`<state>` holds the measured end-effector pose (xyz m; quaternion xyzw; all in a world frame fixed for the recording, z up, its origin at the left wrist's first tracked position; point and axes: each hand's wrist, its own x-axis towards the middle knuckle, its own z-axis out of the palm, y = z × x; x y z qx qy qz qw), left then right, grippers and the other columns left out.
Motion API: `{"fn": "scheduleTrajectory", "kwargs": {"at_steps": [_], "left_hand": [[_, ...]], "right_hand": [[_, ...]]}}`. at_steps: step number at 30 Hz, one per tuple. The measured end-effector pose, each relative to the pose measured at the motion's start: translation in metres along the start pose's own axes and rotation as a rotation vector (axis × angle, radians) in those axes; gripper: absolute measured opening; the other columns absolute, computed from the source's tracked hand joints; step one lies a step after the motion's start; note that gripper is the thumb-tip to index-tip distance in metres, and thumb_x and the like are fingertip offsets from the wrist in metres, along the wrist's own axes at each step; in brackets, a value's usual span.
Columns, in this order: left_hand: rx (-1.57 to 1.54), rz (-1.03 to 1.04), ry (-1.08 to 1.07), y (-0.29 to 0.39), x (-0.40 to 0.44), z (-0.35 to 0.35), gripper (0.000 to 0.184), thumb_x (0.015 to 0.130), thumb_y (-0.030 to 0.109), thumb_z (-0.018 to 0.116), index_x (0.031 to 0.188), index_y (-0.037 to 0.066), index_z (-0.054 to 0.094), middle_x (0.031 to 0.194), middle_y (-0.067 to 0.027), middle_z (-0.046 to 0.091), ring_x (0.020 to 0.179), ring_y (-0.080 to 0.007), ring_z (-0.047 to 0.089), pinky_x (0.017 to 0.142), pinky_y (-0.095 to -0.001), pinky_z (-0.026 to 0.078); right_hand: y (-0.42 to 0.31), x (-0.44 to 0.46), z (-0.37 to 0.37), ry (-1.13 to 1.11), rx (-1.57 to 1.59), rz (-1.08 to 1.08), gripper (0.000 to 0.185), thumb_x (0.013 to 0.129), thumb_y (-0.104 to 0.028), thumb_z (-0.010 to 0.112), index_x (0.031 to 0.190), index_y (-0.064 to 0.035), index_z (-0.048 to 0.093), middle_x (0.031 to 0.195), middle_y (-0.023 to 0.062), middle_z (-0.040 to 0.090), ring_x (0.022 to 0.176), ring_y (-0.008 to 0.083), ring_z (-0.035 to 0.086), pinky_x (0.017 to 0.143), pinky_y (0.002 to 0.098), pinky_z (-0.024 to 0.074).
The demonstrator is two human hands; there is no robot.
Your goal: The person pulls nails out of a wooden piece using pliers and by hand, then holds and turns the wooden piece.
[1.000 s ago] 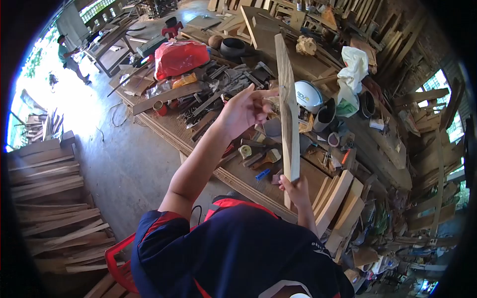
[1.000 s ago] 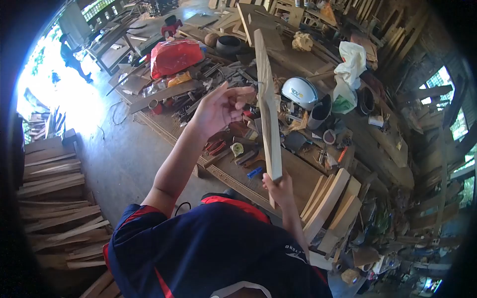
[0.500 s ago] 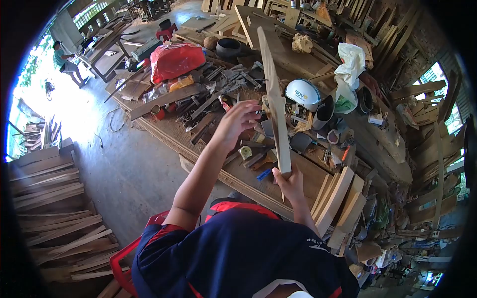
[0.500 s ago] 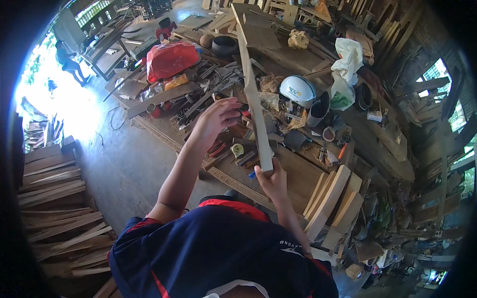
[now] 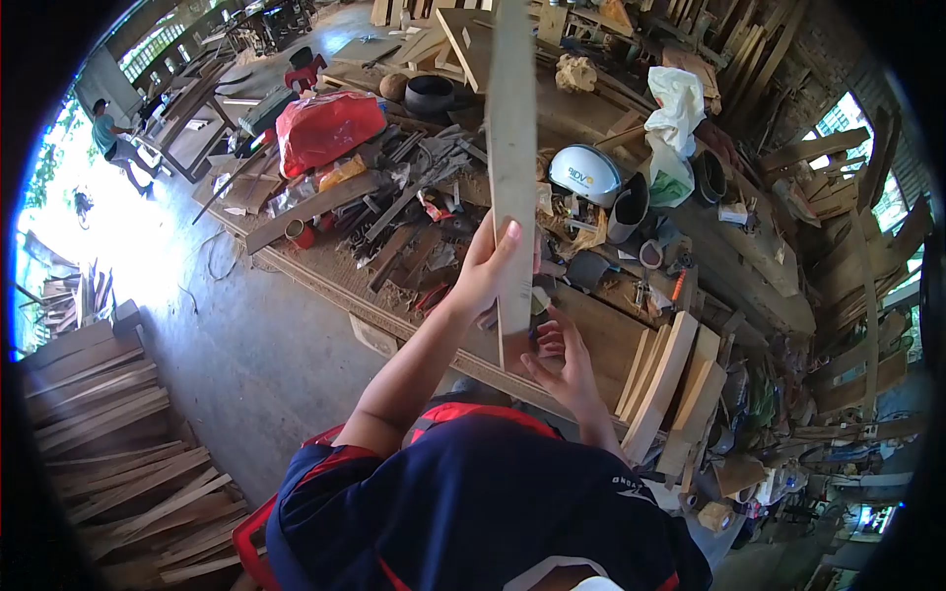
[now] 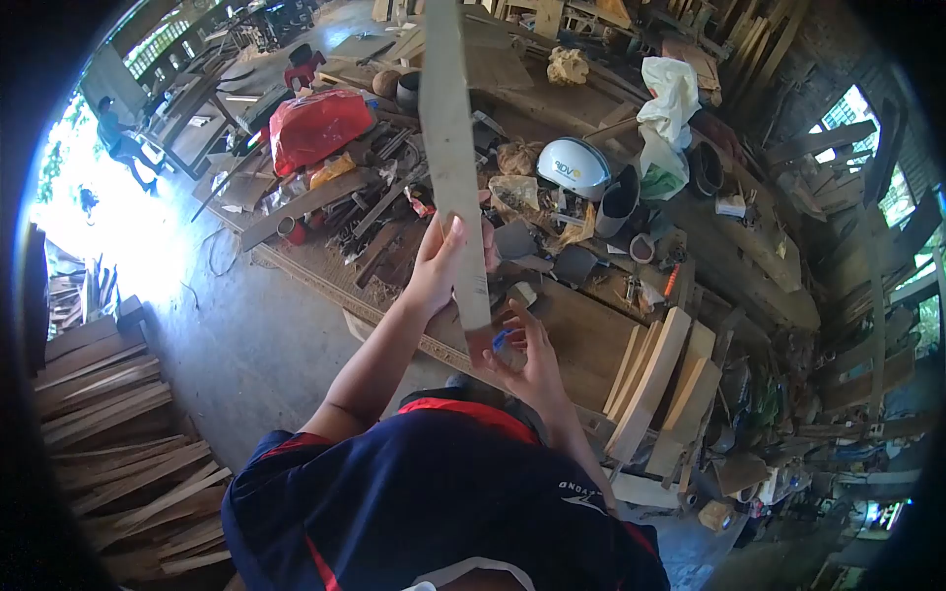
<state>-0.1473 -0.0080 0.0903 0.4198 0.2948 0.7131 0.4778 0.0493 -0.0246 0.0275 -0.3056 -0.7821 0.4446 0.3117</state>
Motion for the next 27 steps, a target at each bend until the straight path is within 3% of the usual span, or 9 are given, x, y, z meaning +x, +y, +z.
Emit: {"fn": "scheduleTrajectory", "kwargs": {"at_steps": [5, 9, 11, 12, 15, 20, 22, 25, 27], "left_hand": [[0.122, 0.070, -0.034, 0.007, 0.007, -0.001, 0.050, 0.093, 0.038, 0.042, 0.126, 0.001, 0.036, 0.079, -0.0058, 0.049, 0.065, -0.0129, 0.049, 0.058, -0.0265, 0.042], [0.064, 0.088, 0.069, 0.012, 0.015, -0.001, 0.046, 0.093, 0.030, 0.045, 0.126, 0.000, 0.034, 0.080, -0.0073, 0.051, 0.067, -0.0132, 0.051, 0.059, -0.0285, 0.044], [0.850, 0.275, 0.427, 0.011, 0.019, 0.005, 0.046, 0.091, 0.016, 0.049, 0.128, -0.002, 0.030, 0.086, -0.0134, 0.054, 0.067, -0.0208, 0.054, 0.063, -0.0342, 0.046], [1.213, 0.553, 0.488, 0.011, 0.023, 0.007, 0.057, 0.083, 0.003, 0.051, 0.133, -0.001, 0.023, 0.097, -0.0221, 0.052, 0.073, -0.0323, 0.054, 0.072, -0.0392, 0.046], [1.399, 0.344, 0.364, 0.013, 0.010, 0.026, 0.071, 0.076, 0.000, 0.053, 0.137, 0.000, 0.016, 0.106, -0.0269, 0.046, 0.082, -0.0401, 0.051, 0.075, -0.0414, 0.045], [1.310, 0.333, 0.228, -0.012, 0.004, 0.044, 0.079, 0.070, -0.002, 0.053, 0.138, -0.001, 0.012, 0.102, -0.0284, 0.041, 0.090, -0.0430, 0.047, 0.080, -0.0450, 0.043], [1.295, 0.328, 0.196, -0.019, 0.002, 0.056, 0.081, 0.070, 0.000, 0.055, 0.138, -0.001, 0.012, 0.101, -0.0277, 0.041, 0.089, -0.0417, 0.048, 0.078, -0.0437, 0.044], [1.230, 0.273, 0.125, -0.019, -0.003, 0.074, 0.082, 0.070, 0.002, 0.057, 0.138, -0.001, 0.011, 0.100, -0.0272, 0.040, 0.089, -0.0417, 0.049, 0.078, -0.0427, 0.045], [1.067, 0.196, 0.055, -0.018, -0.002, 0.081, 0.080, 0.070, -0.001, 0.053, 0.137, -0.001, 0.010, 0.111, -0.0295, 0.040, 0.096, -0.0452, 0.047, 0.083, -0.0454, 0.042]], "right_hand": [[0.007, -0.015, -0.002, -0.009, -0.005, 0.105, 0.057, 0.075, -0.013, 0.068, 0.126, -0.0077, 0.042, 0.099, 0.0089, 0.055, 0.085, 0.0189, 0.056, 0.077, 0.0330, 0.0464], [0.015, -0.031, -0.009, -0.038, 0.072, 0.233, 0.044, 0.081, -0.013, 0.063, 0.121, -0.0071, 0.046, 0.097, 0.0042, 0.056, 0.088, 0.0130, 0.055, 0.078, 0.0297, 0.0460], [0.021, -0.035, -0.013, -0.045, 0.063, 0.261, 0.041, 0.083, -0.014, 0.062, 0.120, -0.0073, 0.047, 0.096, 0.0043, 0.056, 0.088, 0.0132, 0.055, 0.079, 0.0295, 0.0454], [0.023, -0.038, -0.014, -0.036, 0.084, 0.273, 0.042, 0.082, -0.017, 0.062, 0.120, -0.0066, 0.047, 0.095, 0.0062, 0.058, 0.086, 0.0151, 0.056, 0.078, 0.0311, 0.0459], [0.030, -0.041, -0.014, -0.024, 0.103, 0.292, 0.044, 0.081, -0.020, 0.064, 0.119, -0.0061, 0.048, 0.093, 0.0082, 0.059, 0.084, 0.0171, 0.058, 0.078, 0.0330, 0.0464], [0.023, -0.031, -0.004, -0.104, 0.194, 0.346, 0.051, 0.078, -0.019, 0.067, 0.121, -0.0055, 0.044, 0.100, 0.0102, 0.057, 0.092, 0.0178, 0.056, 0.081, 0.0338, 0.0451], [0.016, -0.025, 0.011, -0.052, 0.742, 0.330, 0.060, 0.075, -0.018, 0.070, 0.125, -0.0052, 0.039, 0.110, 0.0116, 0.052, 0.103, 0.0192, 0.051, 0.086, 0.0339, 0.0430], [0.030, -0.020, 0.031, -0.017, 0.302, 0.199, 0.065, 0.074, -0.014, 0.071, 0.126, -0.0042, 0.035, 0.119, 0.0121, 0.046, 0.111, 0.0195, 0.045, 0.089, 0.0339, 0.0413], [0.026, -0.014, 0.037, 0.052, 0.376, 0.150, 0.059, 0.075, -0.012, 0.070, 0.123, -0.0025, 0.037, 0.114, 0.0097, 0.050, 0.105, 0.0185, 0.050, 0.086, 0.0317, 0.0422]]}}
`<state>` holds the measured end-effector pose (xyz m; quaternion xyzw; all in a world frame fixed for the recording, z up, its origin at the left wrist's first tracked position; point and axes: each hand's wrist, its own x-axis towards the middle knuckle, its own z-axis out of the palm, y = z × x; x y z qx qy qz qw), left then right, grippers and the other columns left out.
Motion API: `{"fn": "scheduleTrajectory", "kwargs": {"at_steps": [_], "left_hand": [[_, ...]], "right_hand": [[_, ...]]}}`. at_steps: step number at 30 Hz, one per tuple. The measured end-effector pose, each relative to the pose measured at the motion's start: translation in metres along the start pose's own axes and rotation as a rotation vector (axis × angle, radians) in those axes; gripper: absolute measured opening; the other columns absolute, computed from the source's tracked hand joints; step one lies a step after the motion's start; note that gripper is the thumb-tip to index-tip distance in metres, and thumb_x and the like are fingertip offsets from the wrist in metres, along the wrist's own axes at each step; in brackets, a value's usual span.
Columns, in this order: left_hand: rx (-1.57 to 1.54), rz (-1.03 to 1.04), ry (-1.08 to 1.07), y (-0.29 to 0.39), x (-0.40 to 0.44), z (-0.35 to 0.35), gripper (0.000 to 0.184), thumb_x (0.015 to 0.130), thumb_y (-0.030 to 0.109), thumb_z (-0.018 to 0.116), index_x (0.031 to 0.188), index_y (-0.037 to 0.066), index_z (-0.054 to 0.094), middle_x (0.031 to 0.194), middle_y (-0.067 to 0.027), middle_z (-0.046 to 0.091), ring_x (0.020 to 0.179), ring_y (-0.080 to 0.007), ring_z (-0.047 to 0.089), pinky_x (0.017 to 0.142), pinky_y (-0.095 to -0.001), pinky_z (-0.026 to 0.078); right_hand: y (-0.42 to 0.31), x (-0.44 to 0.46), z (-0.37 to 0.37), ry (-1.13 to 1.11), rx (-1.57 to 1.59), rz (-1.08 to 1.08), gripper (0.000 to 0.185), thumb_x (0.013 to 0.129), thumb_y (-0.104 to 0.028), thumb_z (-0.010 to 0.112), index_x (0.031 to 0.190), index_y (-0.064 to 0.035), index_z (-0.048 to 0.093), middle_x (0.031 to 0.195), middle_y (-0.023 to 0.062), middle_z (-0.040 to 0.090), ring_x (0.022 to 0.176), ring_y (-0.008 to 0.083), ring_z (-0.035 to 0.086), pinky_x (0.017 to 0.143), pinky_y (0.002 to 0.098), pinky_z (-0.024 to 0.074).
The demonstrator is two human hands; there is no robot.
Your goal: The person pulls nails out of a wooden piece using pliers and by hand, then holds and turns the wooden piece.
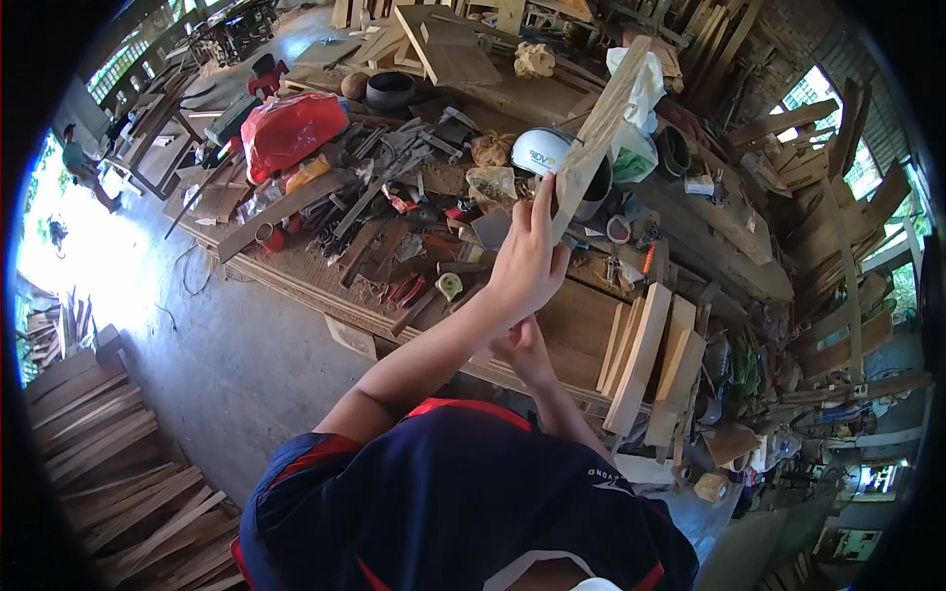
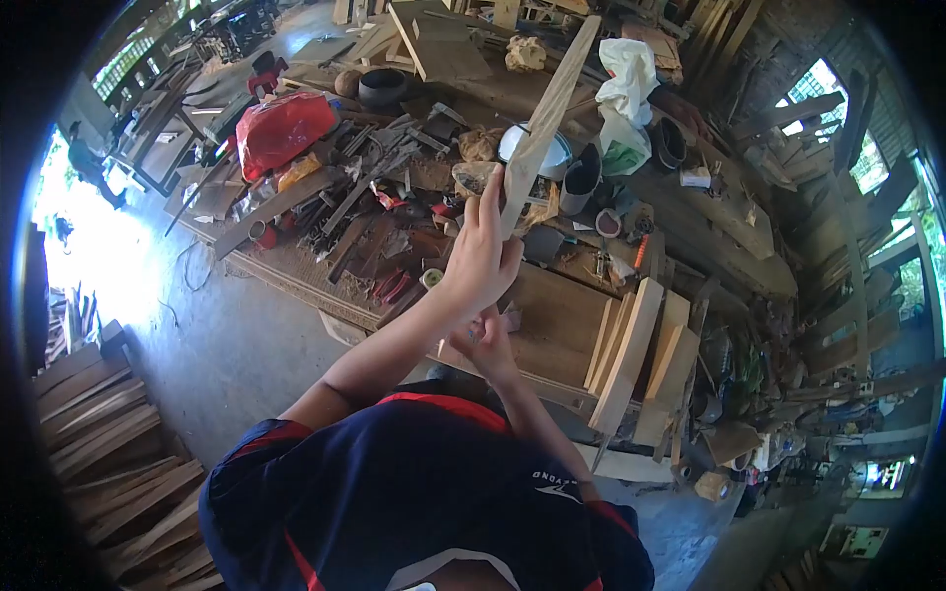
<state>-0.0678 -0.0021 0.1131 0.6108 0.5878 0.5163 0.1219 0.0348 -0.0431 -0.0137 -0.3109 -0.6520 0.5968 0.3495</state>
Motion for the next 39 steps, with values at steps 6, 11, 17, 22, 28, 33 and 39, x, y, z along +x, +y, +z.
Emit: {"fn": "scheduleTrajectory", "kwargs": {"at_steps": [6, 11, 17, 22, 28, 33, 39], "left_hand": [[-0.288, 0.120, -0.056, -0.019, 0.000, 0.000, 0.071, 0.080, 0.007, 0.053, 0.135, -0.004, 0.009, 0.128, -0.0296, 0.032, 0.116, -0.0399, 0.041, 0.095, -0.0395, 0.035], [-1.052, -0.311, -0.319, -0.050, -0.010, -0.049, 0.077, 0.086, 0.054, 0.039, 0.137, 0.000, 0.017, 0.140, -0.0241, 0.021, 0.129, -0.0412, 0.022, 0.104, -0.0531, 0.016], [-2.062, -0.412, -0.074, -0.093, -0.035, -0.105, 0.066, 0.087, 0.059, 0.017, 0.136, 0.018, 0.032, 0.147, -0.0140, 0.013, 0.131, -0.0401, 0.019, 0.097, -0.0678, 0.000], [-1.889, -0.367, -0.073, -0.115, -0.047, -0.130, 0.057, 0.089, 0.049, 0.027, 0.132, 0.014, 0.037, 0.136, -0.0164, 0.036, 0.117, -0.0330, 0.042, 0.097, -0.0581, 0.026], [-1.952, -0.886, 0.346, -0.123, -0.068, -0.139, 0.031, 0.090, 0.020, 0.040, 0.059, 0.013, 0.039, 0.050, 0.0056, 0.028, 0.039, -0.0052, 0.021, 0.041, -0.0246, 0.019], [-2.312, -0.825, 0.519, -0.127, -0.075, -0.159, 0.024, 0.090, 0.008, 0.037, 0.067, 0.009, 0.044, 0.050, 0.0063, 0.023, 0.041, -0.0053, 0.018, 0.039, -0.0230, 0.013], [-2.278, -0.898, 0.870, -0.117, -0.074, -0.151, 0.012, 0.089, 0.005, 0.036, 0.092, 0.000, 0.046, 0.088, -0.0136, 0.040, 0.081, -0.0211, 0.041, 0.061, -0.0302, 0.039]], "right_hand": [[-0.018, -0.004, 0.004, 0.224, 0.360, 0.105, 0.040, 0.076, -0.010, 0.068, 0.110, 0.0003, 0.048, 0.095, 0.0045, 0.058, 0.084, 0.0109, 0.056, 0.076, 0.0250, 0.0442], [0.007, -0.014, -0.024, 0.463, 0.041, 0.118, 0.030, 0.074, -0.011, 0.070, 0.097, 0.0011, 0.056, 0.081, 0.0043, 0.060, 0.072, 0.0100, 0.056, 0.064, 0.0247, 0.0453], [0.014, -0.040, -0.056, 0.628, -0.295, 0.280, 0.036, 0.067, -0.019, 0.074, 0.091, 0.0035, 0.058, 0.078, 0.0109, 0.063, 0.071, 0.0184, 0.061, 0.063, 0.0307, 0.0468], [0.026, -0.058, -0.068, 0.660, -0.409, 0.332, 0.039, 0.065, -0.023, 0.074, 0.091, 0.0024, 0.059, 0.080, 0.0142, 0.062, 0.073, 0.0241, 0.061, 0.066, 0.0347, 0.0463], [0.037, -0.076, -0.073, 0.714, -0.619, 0.383, 0.043, 0.063, -0.026, 0.075, 0.091, 0.0027, 0.058, 0.080, 0.0189, 0.062, 0.074, 0.0343, 0.060, 0.067, 0.0393, 0.0460], [0.038, -0.096, -0.076, 0.721, -0.694, 0.389, 0.041, 0.063, -0.027, 0.074, 0.086, 0.0027, 0.057, 0.077, 0.0199, 0.061, 0.073, 0.0375, 0.060, 0.065, 0.0420, 0.0461], [0.038, -0.108, -0.080, 0.709, -0.998, 0.381, 0.038, 0.061, -0.029, 0.073, 0.074, 0.0002, 0.052, 0.074, 0.0217, 0.058, 0.073, 0.0406, 0.058, 0.063, 0.0455, 0.0458]]}}
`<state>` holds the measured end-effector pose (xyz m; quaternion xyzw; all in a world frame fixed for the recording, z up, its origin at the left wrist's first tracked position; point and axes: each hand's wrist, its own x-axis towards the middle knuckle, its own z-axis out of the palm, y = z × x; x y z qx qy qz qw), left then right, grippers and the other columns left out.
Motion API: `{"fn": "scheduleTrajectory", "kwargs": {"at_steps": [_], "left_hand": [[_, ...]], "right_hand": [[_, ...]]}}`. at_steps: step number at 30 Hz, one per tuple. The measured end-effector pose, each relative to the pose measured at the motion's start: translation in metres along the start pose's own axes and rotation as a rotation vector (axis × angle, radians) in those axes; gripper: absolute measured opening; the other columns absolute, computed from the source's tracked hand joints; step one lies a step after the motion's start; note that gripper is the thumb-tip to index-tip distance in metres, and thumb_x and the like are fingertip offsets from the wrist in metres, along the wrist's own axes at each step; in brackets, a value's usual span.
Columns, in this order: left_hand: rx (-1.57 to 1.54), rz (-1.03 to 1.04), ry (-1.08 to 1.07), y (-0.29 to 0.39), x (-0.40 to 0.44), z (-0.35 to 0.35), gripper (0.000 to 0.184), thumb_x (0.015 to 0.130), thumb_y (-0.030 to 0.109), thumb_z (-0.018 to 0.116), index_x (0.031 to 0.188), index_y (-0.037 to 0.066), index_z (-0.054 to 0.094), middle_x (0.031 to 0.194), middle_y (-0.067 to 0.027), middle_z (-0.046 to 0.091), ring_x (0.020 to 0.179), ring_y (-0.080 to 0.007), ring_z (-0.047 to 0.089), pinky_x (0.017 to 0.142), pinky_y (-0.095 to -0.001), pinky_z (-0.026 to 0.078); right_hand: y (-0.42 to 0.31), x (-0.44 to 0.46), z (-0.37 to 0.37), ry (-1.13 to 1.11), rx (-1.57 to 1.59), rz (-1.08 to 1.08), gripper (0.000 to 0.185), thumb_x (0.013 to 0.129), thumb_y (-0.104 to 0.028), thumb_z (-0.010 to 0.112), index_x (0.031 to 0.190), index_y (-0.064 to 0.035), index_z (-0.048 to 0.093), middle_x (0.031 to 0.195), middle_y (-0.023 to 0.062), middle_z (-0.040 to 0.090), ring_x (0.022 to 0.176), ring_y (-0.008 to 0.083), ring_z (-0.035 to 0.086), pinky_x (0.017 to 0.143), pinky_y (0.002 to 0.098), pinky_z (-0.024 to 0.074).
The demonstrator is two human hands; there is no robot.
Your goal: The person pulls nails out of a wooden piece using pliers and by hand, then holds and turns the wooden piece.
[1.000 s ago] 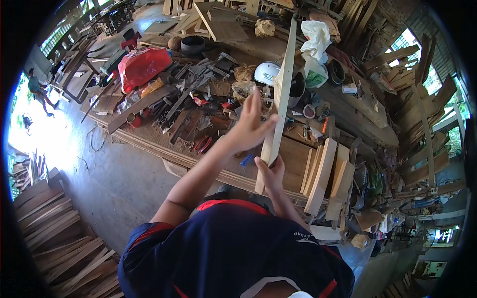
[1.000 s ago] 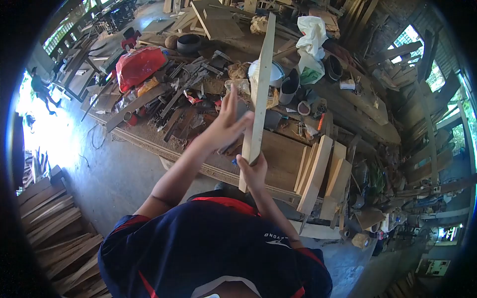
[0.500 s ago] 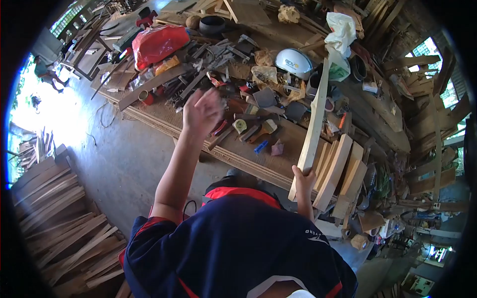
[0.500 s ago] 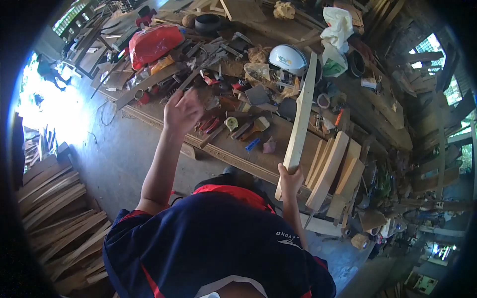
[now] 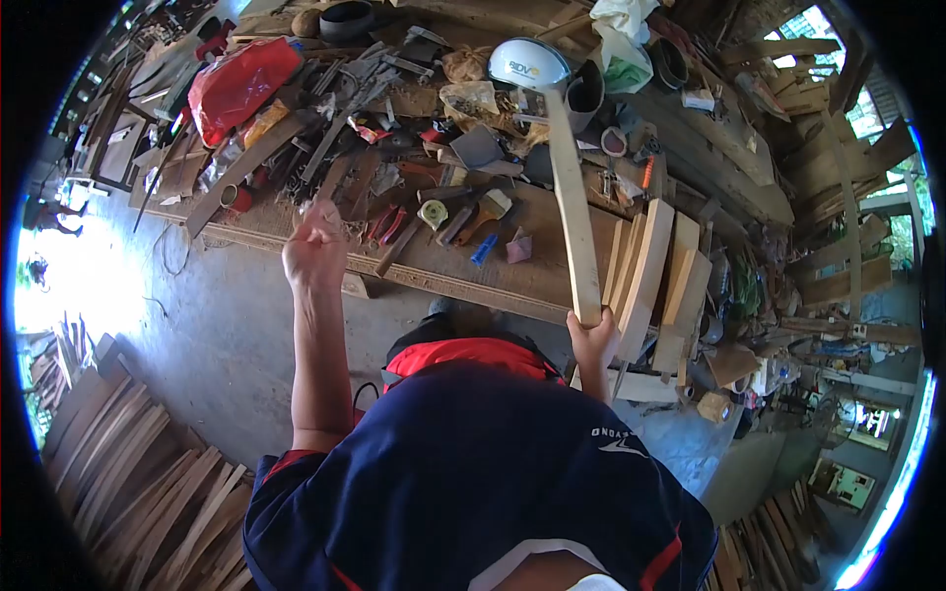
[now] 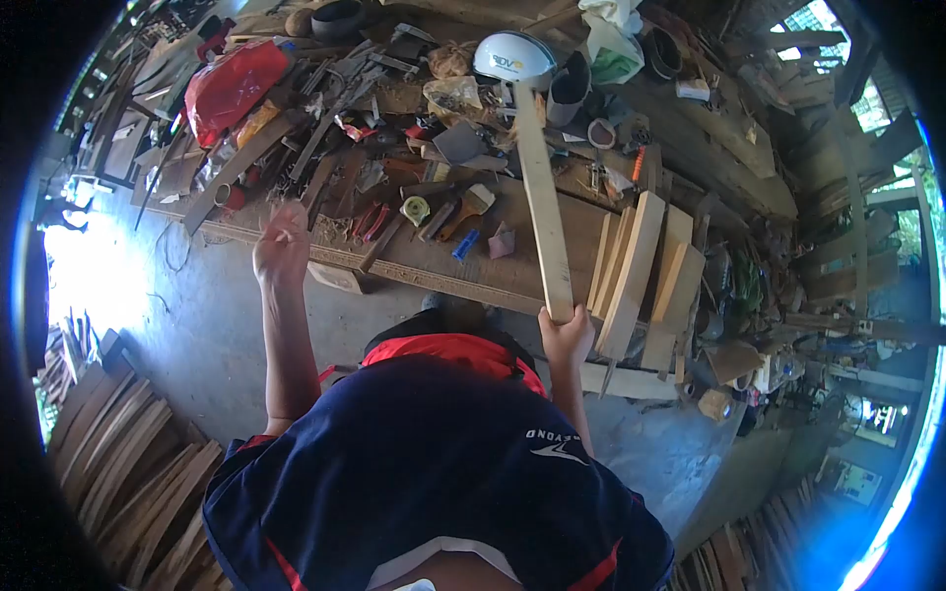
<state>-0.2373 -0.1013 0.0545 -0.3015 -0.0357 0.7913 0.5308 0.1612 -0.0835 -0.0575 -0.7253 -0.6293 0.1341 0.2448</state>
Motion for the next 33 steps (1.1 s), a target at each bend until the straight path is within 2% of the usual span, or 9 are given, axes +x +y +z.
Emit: {"fn": "scheduleTrajectory", "kwargs": {"at_steps": [1, 2, 3, 5, 9, 17, 19, 25, 33], "left_hand": [[-0.014, 0.028, -0.024, -0.004, 0.000, -0.001, 0.015, 0.088, 0.004, 0.036, 0.098, -0.001, 0.046, 0.107, -0.0241, 0.050, 0.101, -0.0295, 0.054, 0.073, -0.0337, 0.053], [-0.070, 0.047, -0.134, 0.009, 0.009, -0.016, 0.037, 0.087, 0.014, 0.045, 0.122, 0.004, 0.040, 0.141, -0.0287, 0.013, 0.132, -0.0445, 0.011, 0.102, -0.0621, 0.023], [-0.065, 0.037, -0.122, 0.002, 0.006, -0.015, 0.037, 0.087, 0.014, 0.045, 0.122, 0.004, 0.040, 0.141, -0.0287, 0.013, 0.132, -0.0445, 0.011, 0.102, -0.0621, 0.023], [0.355, -0.042, -0.320, -0.018, -0.008, -0.005, 0.059, 0.083, 0.028, 0.052, 0.136, 0.015, 0.029, 0.145, -0.0242, 0.007, 0.133, -0.0436, 0.003, 0.099, -0.0699, 0.000], [0.439, -0.197, -0.483, -0.017, -0.005, 0.003, 0.069, 0.081, 0.037, 0.054, 0.139, 0.018, 0.024, 0.147, -0.0190, 0.006, 0.134, -0.0413, -0.001, 0.095, -0.0715, -0.009], [0.393, -0.282, -0.426, -0.021, -0.001, -0.002, 0.052, 0.084, 0.038, 0.050, 0.129, 0.014, 0.040, 0.143, -0.0151, 0.025, 0.134, -0.0306, 0.019, 0.101, -0.0667, -0.003], [0.370, -0.314, -0.409, -0.023, -0.001, -0.005, 0.050, 0.086, 0.037, 0.048, 0.129, 0.013, 0.042, 0.139, -0.0128, 0.033, 0.132, -0.0270, 0.025, 0.103, -0.0643, -0.001], [0.405, -0.375, -0.351, -0.033, 0.004, -0.016, 0.040, 0.089, 0.035, 0.045, 0.122, 0.012, 0.048, 0.125, -0.0046, 0.049, 0.118, -0.0193, 0.043, 0.105, -0.0481, 0.021], [0.542, -0.579, -0.308, -0.043, 0.028, -0.040, 0.034, 0.091, 0.029, 0.042, 0.115, 0.008, 0.052, 0.110, -0.0073, 0.057, 0.098, -0.0217, 0.054, 0.088, -0.0377, 0.040]], "right_hand": [[-0.002, 0.000, -0.002, 0.002, -0.006, 0.014, 0.038, 0.061, -0.029, 0.073, 0.074, 0.0002, 0.052, 0.074, 0.0217, 0.058, 0.073, 0.0406, 0.058, 0.063, 0.0455, 0.0458], [-0.005, -0.001, -0.004, -0.024, -0.029, 0.005, 0.038, 0.061, -0.029, 0.073, 0.074, 0.0000, 0.052, 0.074, 0.0215, 0.058, 0.073, 0.0407, 0.058, 0.063, 0.0456, 0.0458], [-0.007, -0.001, -0.006, -0.049, -0.051, -0.003, 0.038, 0.061, -0.030, 0.073, 0.073, -0.0001, 0.052, 0.074, 0.0213, 0.058, 0.073, 0.0408, 0.057, 0.063, 0.0457, 0.0457], [-0.004, -0.001, -0.004, -0.039, -0.048, -0.003, 0.042, 0.061, -0.036, 0.074, 0.073, -0.0022, 0.052, 0.073, 0.0201, 0.059, 0.073, 0.0395, 0.058, 0.063, 0.0461, 0.0457], [-0.005, -0.004, -0.002, -0.098, -0.174, -0.054, 0.047, 0.071, -0.043, 0.068, 0.080, -0.0009, 0.050, 0.075, 0.0223, 0.058, 0.072, 0.0419, 0.057, 0.061, 0.0458, 0.0452], [0.083, -0.028, 0.064, -0.144, -0.017, -0.034, 0.051, 0.075, -0.046, 0.064, 0.088, 0.0009, 0.050, 0.079, 0.0238, 0.059, 0.074, 0.0438, 0.057, 0.064, 0.0493, 0.0461], [0.084, -0.030, 0.059, -0.277, 0.003, 0.176, 0.052, 0.072, -0.046, 0.066, 0.087, 0.0017, 0.052, 0.084, 0.0256, 0.060, 0.080, 0.0437, 0.057, 0.067, 0.0486, 0.0467], [0.103, -0.031, 0.053, -0.389, 0.229, 0.355, 0.057, 0.067, -0.048, 0.071, 0.091, 0.0023, 0.058, 0.083, 0.0175, 0.063, 0.076, 0.0319, 0.062, 0.065, 0.0384, 0.0469], [0.116, -0.017, 0.033, -1.303, 1.458, 0.972, 0.024, 0.079, -0.025, 0.061, 0.092, -0.0082, 0.050, 0.064, -0.0014, 0.043, 0.050, 0.0087, 0.041, 0.046, 0.0234, 0.0345]]}}
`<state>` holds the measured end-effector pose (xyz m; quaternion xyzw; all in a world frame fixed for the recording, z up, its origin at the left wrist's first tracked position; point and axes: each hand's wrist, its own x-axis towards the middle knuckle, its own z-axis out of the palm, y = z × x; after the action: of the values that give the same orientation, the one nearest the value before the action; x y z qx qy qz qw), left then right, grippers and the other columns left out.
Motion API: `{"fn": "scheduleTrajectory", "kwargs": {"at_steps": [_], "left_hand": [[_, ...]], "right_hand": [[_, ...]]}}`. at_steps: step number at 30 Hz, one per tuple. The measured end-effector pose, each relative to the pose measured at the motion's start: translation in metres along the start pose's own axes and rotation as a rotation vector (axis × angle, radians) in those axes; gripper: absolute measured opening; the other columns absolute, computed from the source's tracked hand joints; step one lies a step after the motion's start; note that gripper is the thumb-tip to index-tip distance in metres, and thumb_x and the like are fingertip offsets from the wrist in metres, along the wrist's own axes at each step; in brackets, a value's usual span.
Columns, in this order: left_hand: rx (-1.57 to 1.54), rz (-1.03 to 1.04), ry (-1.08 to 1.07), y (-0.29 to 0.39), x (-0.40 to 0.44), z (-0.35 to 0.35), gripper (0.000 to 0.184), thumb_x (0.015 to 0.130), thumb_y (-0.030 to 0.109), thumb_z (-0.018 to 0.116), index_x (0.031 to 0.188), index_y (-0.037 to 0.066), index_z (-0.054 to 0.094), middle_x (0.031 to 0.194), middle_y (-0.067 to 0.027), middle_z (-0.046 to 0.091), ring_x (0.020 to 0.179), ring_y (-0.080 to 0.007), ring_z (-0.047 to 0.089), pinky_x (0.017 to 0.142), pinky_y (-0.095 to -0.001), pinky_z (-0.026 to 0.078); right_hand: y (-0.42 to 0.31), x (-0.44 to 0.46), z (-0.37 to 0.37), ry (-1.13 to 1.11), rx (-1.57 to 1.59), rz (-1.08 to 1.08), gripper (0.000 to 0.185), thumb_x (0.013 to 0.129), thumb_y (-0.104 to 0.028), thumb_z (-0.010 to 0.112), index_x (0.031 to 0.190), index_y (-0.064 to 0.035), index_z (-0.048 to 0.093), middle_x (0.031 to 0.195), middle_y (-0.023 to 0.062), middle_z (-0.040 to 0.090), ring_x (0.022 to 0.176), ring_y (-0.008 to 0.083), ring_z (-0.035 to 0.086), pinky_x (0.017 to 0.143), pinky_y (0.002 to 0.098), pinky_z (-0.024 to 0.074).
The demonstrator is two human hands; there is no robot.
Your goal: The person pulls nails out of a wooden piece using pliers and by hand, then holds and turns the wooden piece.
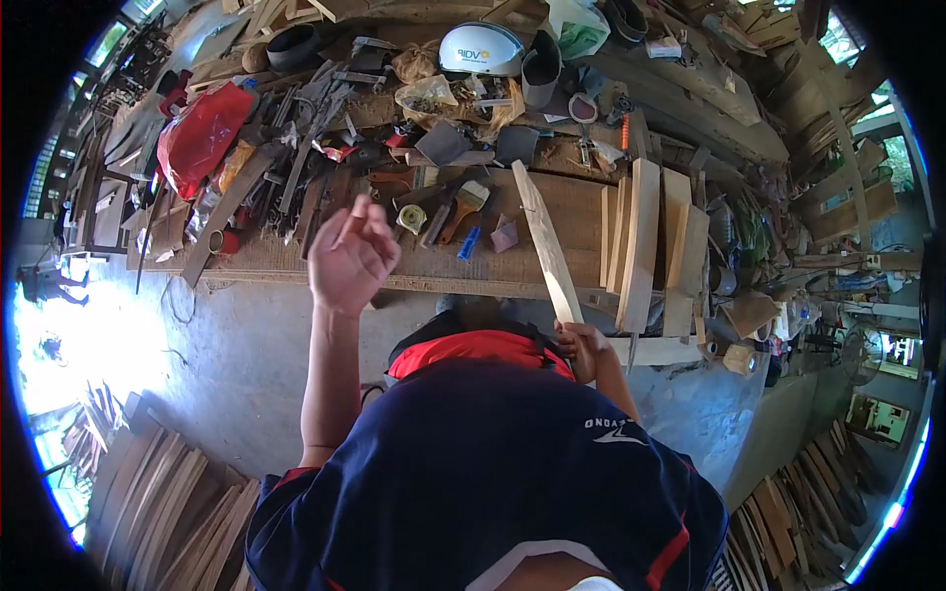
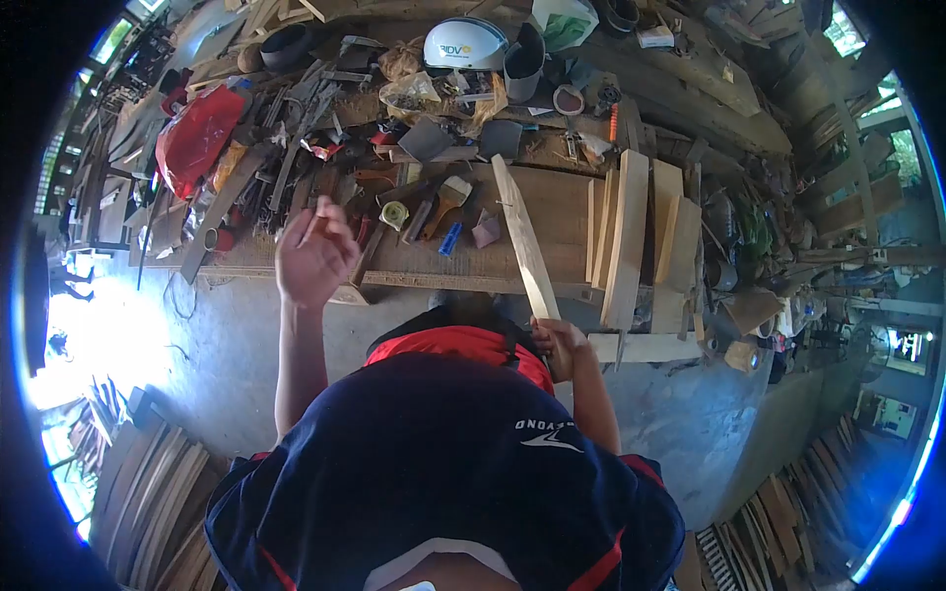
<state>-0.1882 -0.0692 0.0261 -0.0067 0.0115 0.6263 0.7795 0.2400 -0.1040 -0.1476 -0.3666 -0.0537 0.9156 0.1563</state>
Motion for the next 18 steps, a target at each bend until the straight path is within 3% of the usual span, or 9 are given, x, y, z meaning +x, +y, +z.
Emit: {"fn": "scheduleTrajectory", "kwargs": {"at_steps": [2, 3, 5, 6, 8, 9, 13, 16, 18], "left_hand": [[0.404, -0.122, 0.255, -0.005, 0.003, -0.015, 0.037, 0.088, 0.030, 0.046, 0.118, 0.009, 0.051, 0.116, -0.0083, 0.054, 0.102, -0.0231, 0.052, 0.089, -0.0425, 0.039], [0.407, -0.114, 0.254, -0.011, 0.004, -0.018, 0.037, 0.088, 0.030, 0.046, 0.118, 0.009, 0.051, 0.116, -0.0083, 0.054, 0.102, -0.0231, 0.052, 0.089, -0.0425, 0.039], [0.537, -0.236, 0.485, -0.031, 0.007, -0.018, 0.046, 0.086, 0.035, 0.048, 0.126, 0.012, 0.045, 0.132, -0.0107, 0.041, 0.117, -0.0267, 0.041, 0.094, -0.0525, 0.033], [0.540, -0.226, 0.482, -0.043, 0.011, -0.016, 0.046, 0.086, 0.035, 0.048, 0.126, 0.012, 0.045, 0.132, -0.0107, 0.041, 0.117, -0.0267, 0.041, 0.094, -0.0525, 0.033], [0.829, -0.243, 0.680, -0.063, 0.017, -0.011, 0.061, 0.084, 0.046, 0.047, 0.136, 0.018, 0.033, 0.143, -0.0116, 0.023, 0.130, -0.0311, 0.023, 0.098, -0.0626, 0.020], [0.818, -0.197, 0.590, -0.066, 0.016, -0.015, 0.066, 0.084, 0.050, 0.046, 0.140, 0.025, 0.022, 0.147, -0.0107, 0.010, 0.134, -0.0358, 0.011, 0.097, -0.0672, 0.011], [0.775, 0.048, 0.681, -0.031, 0.017, -0.011, 0.070, 0.083, 0.058, 0.042, 0.141, 0.032, 0.014, 0.148, -0.0124, 0.006, 0.133, -0.0401, 0.009, 0.091, -0.0736, -0.001], [0.689, 0.313, 0.776, 0.051, 0.000, 0.004, 0.083, 0.078, 0.065, 0.044, 0.141, 0.026, 0.008, 0.146, -0.0155, 0.000, 0.130, -0.0436, 0.012, 0.090, -0.0752, 0.010], [0.532, 0.585, 0.726, 0.121, -0.026, 0.010, 0.087, 0.075, 0.058, 0.051, 0.142, 0.024, 0.006, 0.145, -0.0173, 0.001, 0.133, -0.0421, 0.003, 0.096, -0.0698, 0.003]], "right_hand": [[-0.004, -0.002, 0.006, -0.127, 0.045, 0.033, 0.025, 0.079, -0.023, 0.059, 0.094, -0.0080, 0.047, 0.064, -0.0015, 0.041, 0.050, 0.0084, 0.040, 0.046, 0.0228, 0.0347], [-0.007, -0.003, 0.011, -0.253, 0.094, 0.065, 0.026, 0.079, -0.022, 0.058, 0.097, -0.0079, 0.045, 0.064, -0.0015, 0.040, 0.049, 0.0081, 0.039, 0.046, 0.0222, 0.0349], [-0.016, -0.008, 0.031, -0.286, 0.065, 0.066, 0.025, 0.079, -0.021, 0.056, 0.097, -0.0077, 0.044, 0.063, -0.0013, 0.039, 0.049, 0.0081, 0.039, 0.046, 0.0216, 0.0348], [-0.020, -0.009, 0.039, -0.316, 0.042, 0.064, 0.025, 0.078, -0.020, 0.055, 0.096, -0.0075, 0.043, 0.063, -0.0010, 0.039, 0.050, 0.0081, 0.040, 0.047, 0.0210, 0.0347], [-0.028, -0.006, 0.047, -0.334, -0.019, 0.061, 0.025, 0.077, -0.019, 0.054, 0.095, -0.0072, 0.043, 0.063, -0.0006, 0.039, 0.052, 0.0086, 0.041, 0.048, 0.0221, 0.0357], [-0.032, -0.003, 0.050, -0.346, -0.074, 0.056, 0.024, 0.075, -0.018, 0.054, 0.094, -0.0070, 0.043, 0.063, -0.0002, 0.039, 0.053, 0.0091, 0.041, 0.049, 0.0231, 0.0367], [-0.034, 0.009, 0.042, -0.113, -0.224, 0.003, 0.025, 0.072, -0.018, 0.054, 0.092, -0.0061, 0.045, 0.063, 0.0016, 0.042, 0.056, 0.0141, 0.045, 0.054, 0.0294, 0.0402], [-0.027, 0.015, 0.021, -0.013, -0.322, -0.063, 0.025, 0.071, -0.019, 0.053, 0.091, -0.0057, 0.046, 0.065, 0.0029, 0.045, 0.057, 0.0153, 0.047, 0.055, 0.0293, 0.0412], [-0.024, 0.011, 0.014, 0.063, -0.321, -0.057, 0.023, 0.070, -0.019, 0.055, 0.087, -0.0058, 0.046, 0.064, 0.0018, 0.045, 0.058, 0.0131, 0.044, 0.058, 0.0271, 0.0394]]}}
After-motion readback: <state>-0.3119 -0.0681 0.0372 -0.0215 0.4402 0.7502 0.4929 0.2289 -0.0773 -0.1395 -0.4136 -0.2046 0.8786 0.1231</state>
